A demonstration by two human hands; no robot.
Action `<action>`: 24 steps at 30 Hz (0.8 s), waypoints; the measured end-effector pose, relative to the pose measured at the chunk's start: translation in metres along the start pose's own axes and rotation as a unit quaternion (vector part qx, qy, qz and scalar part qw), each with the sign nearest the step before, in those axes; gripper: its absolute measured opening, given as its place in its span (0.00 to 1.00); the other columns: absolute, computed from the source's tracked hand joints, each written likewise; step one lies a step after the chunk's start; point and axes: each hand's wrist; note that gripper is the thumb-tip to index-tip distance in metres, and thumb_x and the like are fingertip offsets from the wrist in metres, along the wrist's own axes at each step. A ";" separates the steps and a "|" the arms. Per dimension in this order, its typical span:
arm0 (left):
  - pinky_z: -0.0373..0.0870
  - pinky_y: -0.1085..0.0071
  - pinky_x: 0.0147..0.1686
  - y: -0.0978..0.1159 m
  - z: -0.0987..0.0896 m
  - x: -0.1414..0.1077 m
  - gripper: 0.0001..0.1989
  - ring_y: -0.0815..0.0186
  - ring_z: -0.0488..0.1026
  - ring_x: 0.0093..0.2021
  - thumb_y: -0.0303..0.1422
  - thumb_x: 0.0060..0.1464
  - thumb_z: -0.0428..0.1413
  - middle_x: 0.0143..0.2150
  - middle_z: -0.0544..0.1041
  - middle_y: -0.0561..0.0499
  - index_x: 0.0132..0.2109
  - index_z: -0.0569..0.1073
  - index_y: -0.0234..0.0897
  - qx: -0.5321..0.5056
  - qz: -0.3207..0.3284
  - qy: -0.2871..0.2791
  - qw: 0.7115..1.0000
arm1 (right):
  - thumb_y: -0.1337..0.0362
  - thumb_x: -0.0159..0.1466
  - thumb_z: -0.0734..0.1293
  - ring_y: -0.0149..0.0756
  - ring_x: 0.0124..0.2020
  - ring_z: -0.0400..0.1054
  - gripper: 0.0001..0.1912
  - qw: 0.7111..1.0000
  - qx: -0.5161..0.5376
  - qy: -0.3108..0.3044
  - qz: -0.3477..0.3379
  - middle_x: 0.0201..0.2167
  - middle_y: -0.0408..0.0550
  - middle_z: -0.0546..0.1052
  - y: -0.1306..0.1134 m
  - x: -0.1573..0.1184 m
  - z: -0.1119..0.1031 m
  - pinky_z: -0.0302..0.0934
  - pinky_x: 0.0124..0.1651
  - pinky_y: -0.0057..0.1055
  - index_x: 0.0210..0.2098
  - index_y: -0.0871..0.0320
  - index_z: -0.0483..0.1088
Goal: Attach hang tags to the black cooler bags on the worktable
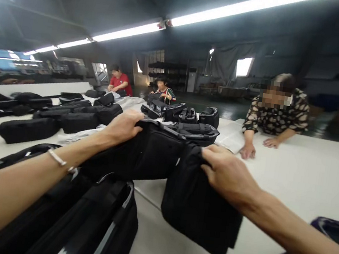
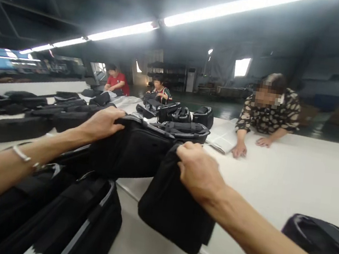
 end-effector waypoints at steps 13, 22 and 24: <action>0.69 0.57 0.43 -0.019 0.065 0.000 0.19 0.47 0.67 0.54 0.26 0.64 0.36 0.47 0.73 0.36 0.46 0.71 0.35 0.117 -0.028 -0.030 0.992 | 0.54 0.60 0.71 0.51 0.44 0.70 0.16 0.971 0.060 -0.193 -0.125 0.40 0.57 0.77 -0.146 0.030 0.105 0.72 0.38 0.42 0.38 0.61 0.77; 0.69 0.65 0.37 -0.044 0.139 -0.066 0.08 0.54 0.76 0.39 0.42 0.52 0.59 0.35 0.78 0.48 0.35 0.73 0.43 -0.018 -0.017 -0.260 0.965 | 0.68 0.66 0.62 0.42 0.55 0.65 0.16 0.982 0.093 0.065 0.152 0.54 0.51 0.74 0.049 0.140 0.121 0.60 0.57 0.36 0.51 0.58 0.73; 0.69 0.63 0.37 -0.051 0.131 -0.070 0.15 0.53 0.76 0.37 0.50 0.52 0.57 0.34 0.77 0.49 0.32 0.73 0.44 -0.043 -0.058 -0.309 0.948 | 0.73 0.60 0.65 0.43 0.57 0.65 0.28 0.979 0.104 0.027 0.174 0.59 0.56 0.70 0.080 0.159 0.162 0.60 0.58 0.34 0.61 0.64 0.66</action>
Point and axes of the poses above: each hand's wrist, its own x-axis towards the middle knuckle, its own z-axis out of the palm, y = z × x
